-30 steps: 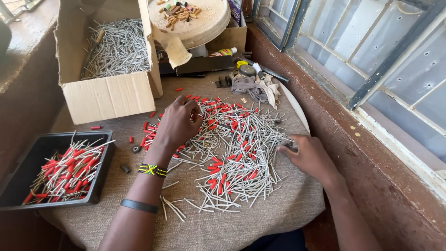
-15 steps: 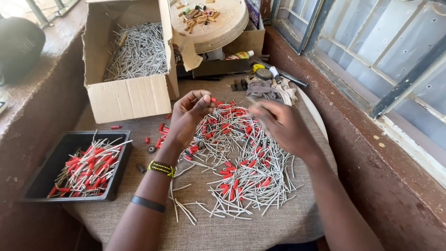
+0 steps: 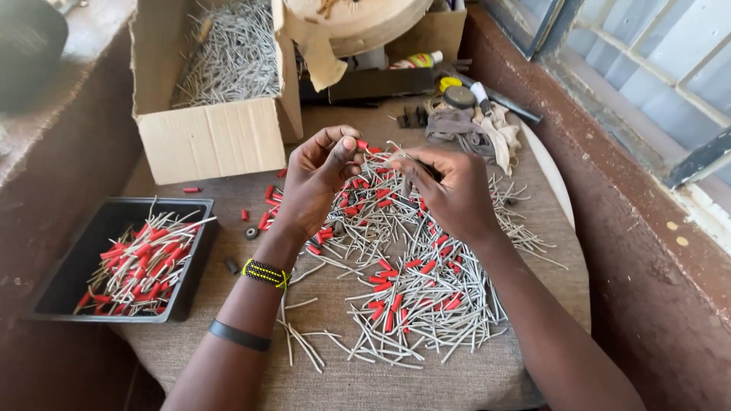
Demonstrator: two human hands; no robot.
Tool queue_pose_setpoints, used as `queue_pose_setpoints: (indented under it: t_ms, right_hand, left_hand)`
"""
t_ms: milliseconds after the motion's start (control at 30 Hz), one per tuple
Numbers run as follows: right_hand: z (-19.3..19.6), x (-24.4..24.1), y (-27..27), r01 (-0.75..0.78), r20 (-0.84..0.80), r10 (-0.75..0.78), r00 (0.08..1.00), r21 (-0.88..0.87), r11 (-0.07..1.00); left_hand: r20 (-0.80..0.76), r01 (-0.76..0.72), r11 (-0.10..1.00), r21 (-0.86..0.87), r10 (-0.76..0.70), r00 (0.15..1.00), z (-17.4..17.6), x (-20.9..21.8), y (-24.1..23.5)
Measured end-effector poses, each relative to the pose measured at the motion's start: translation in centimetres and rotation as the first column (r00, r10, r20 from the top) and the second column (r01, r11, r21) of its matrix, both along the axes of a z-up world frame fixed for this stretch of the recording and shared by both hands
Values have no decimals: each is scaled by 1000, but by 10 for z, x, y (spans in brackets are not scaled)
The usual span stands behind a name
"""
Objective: Assembling rivets by manually sliding red plastic sleeves onto metal pins and placing them in a tray.
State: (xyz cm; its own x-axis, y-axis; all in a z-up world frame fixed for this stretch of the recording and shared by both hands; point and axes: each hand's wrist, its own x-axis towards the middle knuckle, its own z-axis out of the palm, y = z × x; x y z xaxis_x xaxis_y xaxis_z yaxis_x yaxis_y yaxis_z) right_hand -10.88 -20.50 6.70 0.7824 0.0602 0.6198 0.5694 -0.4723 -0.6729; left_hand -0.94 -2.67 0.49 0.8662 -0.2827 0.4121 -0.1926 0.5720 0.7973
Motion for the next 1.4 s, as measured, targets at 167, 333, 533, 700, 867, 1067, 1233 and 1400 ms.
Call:
queue_pose_setpoints:
  t_ms: [167,333,533,700,867,1067,1233,1400]
  right_hand:
    - [-5,3,-5,-1,47,1,999,-12,1000]
    - [-10,5,-8,20,72,-18,997,-20,1000]
    - [-16,6,-5,78,102,-67,993,-104,992]
    - [-12,4,4,157,40,-154,987,-107,982]
    - [-6,-6,13,114,-49,-115,992,-15,993]
    - [-12,-8,16,47,-157,-23,987,149,988]
    - [-15,-2,5,92,-134,-67,989,188,978]
    - [-15,0,-3,-102,60,101,993,18,995]
  left_hand:
    - [47,-33,998,53,30,998,8,-9,1]
    - [90,-50,995,88,42,995,10,-12,2]
    - [222,-114,971,211,66,973,9,-11,4]
    - [250,-90,972,216,34,968,-1,-5,-1]
    - [98,9,992,123,-21,995,0,-14,-6]
    - [-21,34,998,59,-33,999,0,-11,-4]
    - [-100,4,1000,-15,-5,995,0,-4,4]
    - [-115,39,999,-32,-42,992,-1,-2,5]
